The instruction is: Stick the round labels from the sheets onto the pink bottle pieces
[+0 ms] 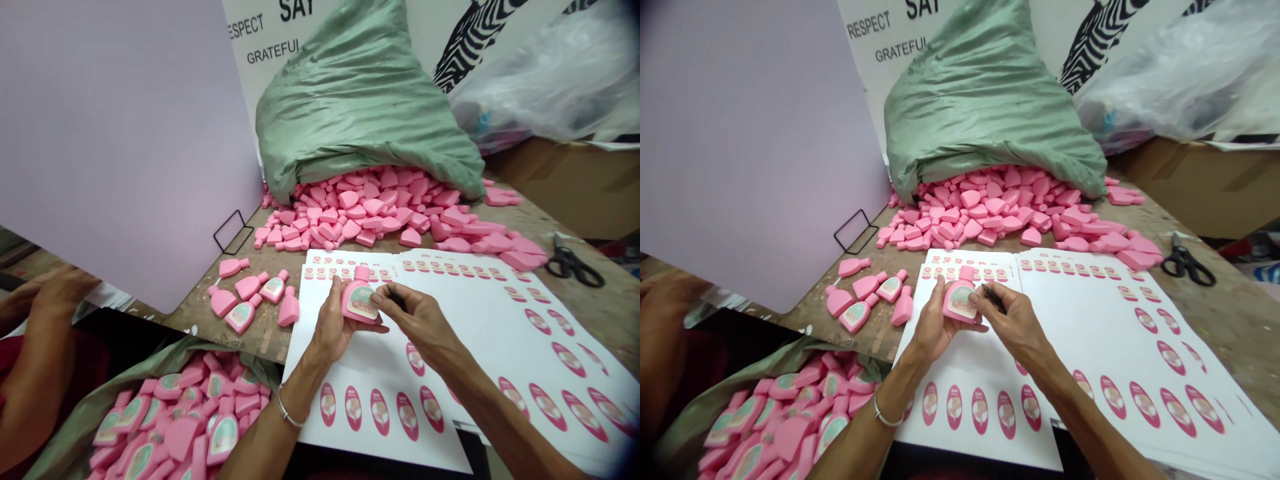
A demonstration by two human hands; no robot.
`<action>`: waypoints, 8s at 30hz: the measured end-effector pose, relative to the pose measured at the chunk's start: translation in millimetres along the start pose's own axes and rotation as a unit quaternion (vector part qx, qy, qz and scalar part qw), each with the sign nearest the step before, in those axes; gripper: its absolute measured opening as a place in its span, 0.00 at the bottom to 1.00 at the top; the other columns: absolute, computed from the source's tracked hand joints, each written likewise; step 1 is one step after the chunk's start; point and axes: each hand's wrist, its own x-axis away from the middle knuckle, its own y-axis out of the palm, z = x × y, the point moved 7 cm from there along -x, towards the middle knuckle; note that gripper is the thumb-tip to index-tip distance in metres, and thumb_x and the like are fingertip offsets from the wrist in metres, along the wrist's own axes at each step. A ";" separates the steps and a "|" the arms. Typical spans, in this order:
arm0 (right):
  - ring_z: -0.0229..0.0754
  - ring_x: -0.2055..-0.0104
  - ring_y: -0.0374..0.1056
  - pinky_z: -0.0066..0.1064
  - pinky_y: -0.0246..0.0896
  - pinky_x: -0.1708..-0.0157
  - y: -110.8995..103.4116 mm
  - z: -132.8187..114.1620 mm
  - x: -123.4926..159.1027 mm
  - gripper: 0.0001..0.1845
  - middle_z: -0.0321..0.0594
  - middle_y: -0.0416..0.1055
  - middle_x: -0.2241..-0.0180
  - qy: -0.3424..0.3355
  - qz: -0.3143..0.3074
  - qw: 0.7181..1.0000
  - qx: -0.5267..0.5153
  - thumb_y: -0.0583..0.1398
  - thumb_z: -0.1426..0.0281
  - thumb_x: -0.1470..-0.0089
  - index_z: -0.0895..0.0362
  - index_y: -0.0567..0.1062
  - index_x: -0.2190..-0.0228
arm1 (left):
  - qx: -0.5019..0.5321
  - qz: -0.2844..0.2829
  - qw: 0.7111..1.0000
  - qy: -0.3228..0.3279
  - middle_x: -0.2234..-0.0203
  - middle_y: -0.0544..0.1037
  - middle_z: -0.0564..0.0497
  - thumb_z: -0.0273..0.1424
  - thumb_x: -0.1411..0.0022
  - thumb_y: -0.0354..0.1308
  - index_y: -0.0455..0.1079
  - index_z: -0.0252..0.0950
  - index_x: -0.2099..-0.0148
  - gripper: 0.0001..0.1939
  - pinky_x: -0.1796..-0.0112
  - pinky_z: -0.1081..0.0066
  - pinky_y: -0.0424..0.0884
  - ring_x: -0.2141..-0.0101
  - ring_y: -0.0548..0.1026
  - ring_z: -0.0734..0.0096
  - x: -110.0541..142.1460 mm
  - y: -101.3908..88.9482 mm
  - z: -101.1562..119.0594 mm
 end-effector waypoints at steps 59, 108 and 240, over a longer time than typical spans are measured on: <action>0.41 0.76 0.65 0.30 0.51 0.76 50.1 15.1 -162.5 0.16 0.41 0.69 0.80 -0.122 0.070 0.921 0.364 0.52 0.61 0.45 0.58 0.72 0.75 | -0.764 0.330 0.533 0.153 0.53 0.70 0.35 0.24 0.42 0.50 0.61 0.30 0.47 0.20 0.58 0.57 0.68 0.50 0.67 0.50 22.8 -110.6 88.4; 0.44 0.63 0.62 0.34 0.45 0.65 -17.6 66.6 -70.5 0.10 0.43 0.72 0.69 -0.185 0.066 0.848 0.492 0.51 0.68 0.42 0.57 0.71 0.69 | -0.313 0.069 0.946 0.046 0.70 0.70 0.49 0.44 0.45 0.58 0.63 0.33 0.61 0.19 0.76 0.72 0.73 0.73 0.79 0.64 -56.8 -48.2 -4.1; 0.41 0.70 0.69 0.31 0.65 0.68 -2.7 67.9 -54.6 0.15 0.37 0.75 0.71 -0.038 0.036 0.994 0.091 0.60 0.57 0.49 0.55 0.78 0.68 | -0.079 -0.033 0.996 -0.025 0.61 0.75 0.47 0.24 0.46 0.56 0.65 0.33 0.55 0.14 0.56 0.62 0.71 0.61 0.76 0.65 -57.4 -45.3 -11.9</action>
